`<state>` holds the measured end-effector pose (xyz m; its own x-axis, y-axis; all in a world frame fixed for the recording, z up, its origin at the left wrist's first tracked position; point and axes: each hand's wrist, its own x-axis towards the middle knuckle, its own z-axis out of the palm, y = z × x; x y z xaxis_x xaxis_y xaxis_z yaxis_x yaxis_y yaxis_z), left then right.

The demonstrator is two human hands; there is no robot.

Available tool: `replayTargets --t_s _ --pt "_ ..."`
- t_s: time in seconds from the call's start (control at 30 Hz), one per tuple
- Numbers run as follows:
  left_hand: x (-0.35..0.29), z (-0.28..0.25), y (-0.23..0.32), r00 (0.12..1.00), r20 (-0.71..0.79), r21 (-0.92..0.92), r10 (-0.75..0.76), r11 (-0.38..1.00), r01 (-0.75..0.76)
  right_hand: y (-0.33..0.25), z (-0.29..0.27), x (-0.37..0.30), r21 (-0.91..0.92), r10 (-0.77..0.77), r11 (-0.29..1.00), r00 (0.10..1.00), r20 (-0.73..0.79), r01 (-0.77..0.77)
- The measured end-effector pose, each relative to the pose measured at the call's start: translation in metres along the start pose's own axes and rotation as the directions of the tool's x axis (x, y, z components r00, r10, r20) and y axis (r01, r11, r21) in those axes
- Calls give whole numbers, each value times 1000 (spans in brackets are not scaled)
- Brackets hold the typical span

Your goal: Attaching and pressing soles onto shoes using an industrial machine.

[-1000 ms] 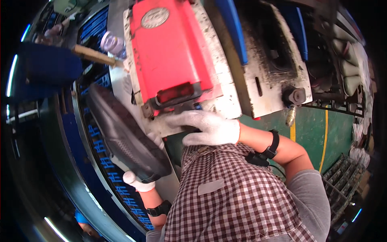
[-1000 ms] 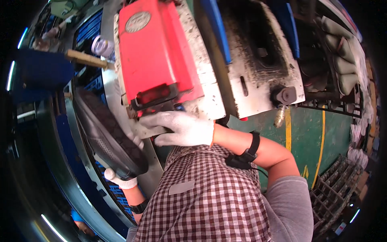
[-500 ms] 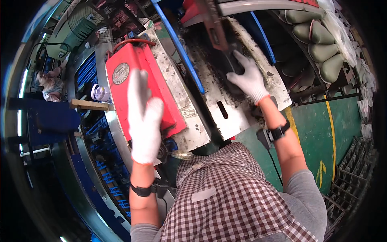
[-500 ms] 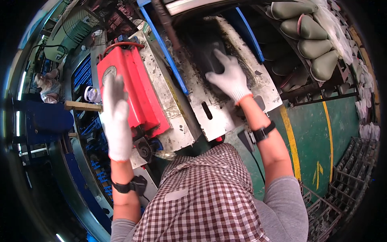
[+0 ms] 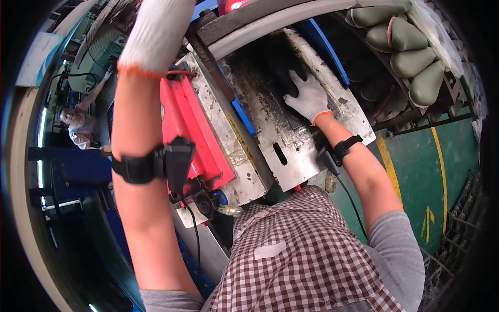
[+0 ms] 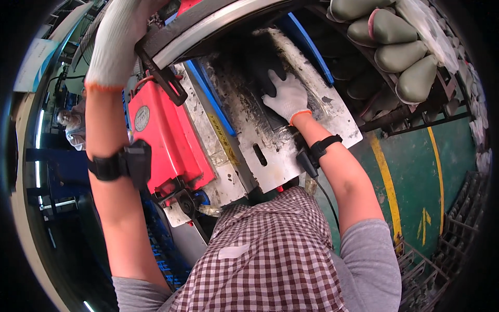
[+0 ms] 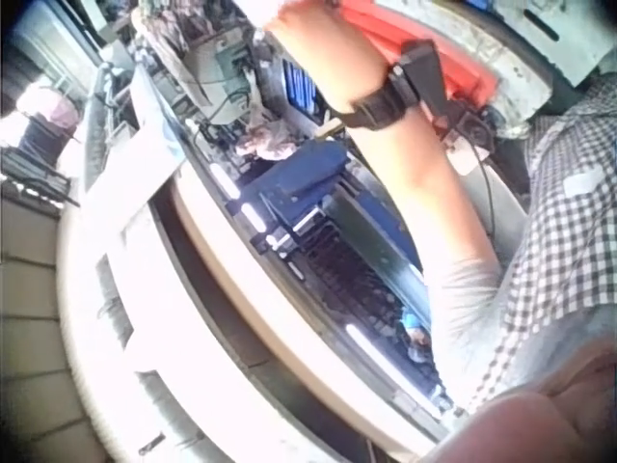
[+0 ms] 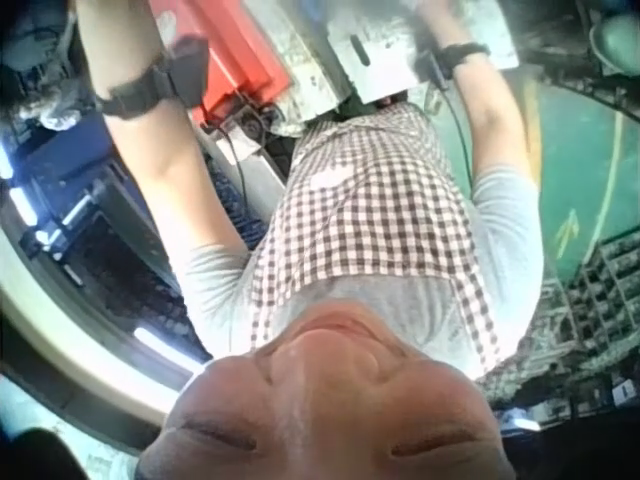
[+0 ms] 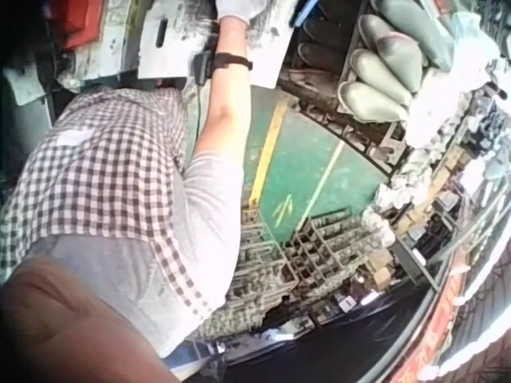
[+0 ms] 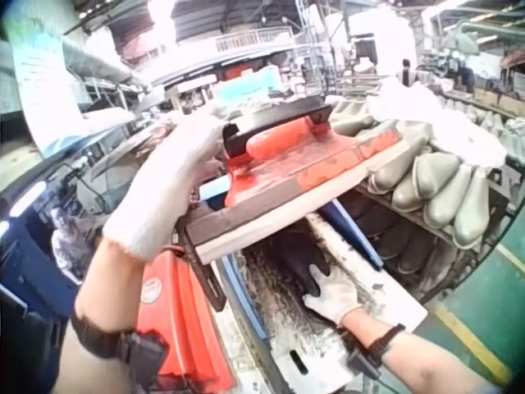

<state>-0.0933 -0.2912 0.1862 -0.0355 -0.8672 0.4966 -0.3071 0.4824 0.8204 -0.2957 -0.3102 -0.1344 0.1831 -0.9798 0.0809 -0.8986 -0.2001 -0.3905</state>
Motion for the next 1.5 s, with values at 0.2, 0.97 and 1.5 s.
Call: replayTargets --t_s 0.2,0.97,1.5 --pt "33 6 -11 957 269 284 111 940 -189 3 -14 -3 92 6 996 997 71 -13" --pt "-238 150 -184 837 233 466 495 699 -543 67 -9 -277 594 128 -398 599 790 -699" --pt "-242 118 -176 828 321 405 459 724 -558 162 -41 -202 -35 176 979 915 -362 -202"
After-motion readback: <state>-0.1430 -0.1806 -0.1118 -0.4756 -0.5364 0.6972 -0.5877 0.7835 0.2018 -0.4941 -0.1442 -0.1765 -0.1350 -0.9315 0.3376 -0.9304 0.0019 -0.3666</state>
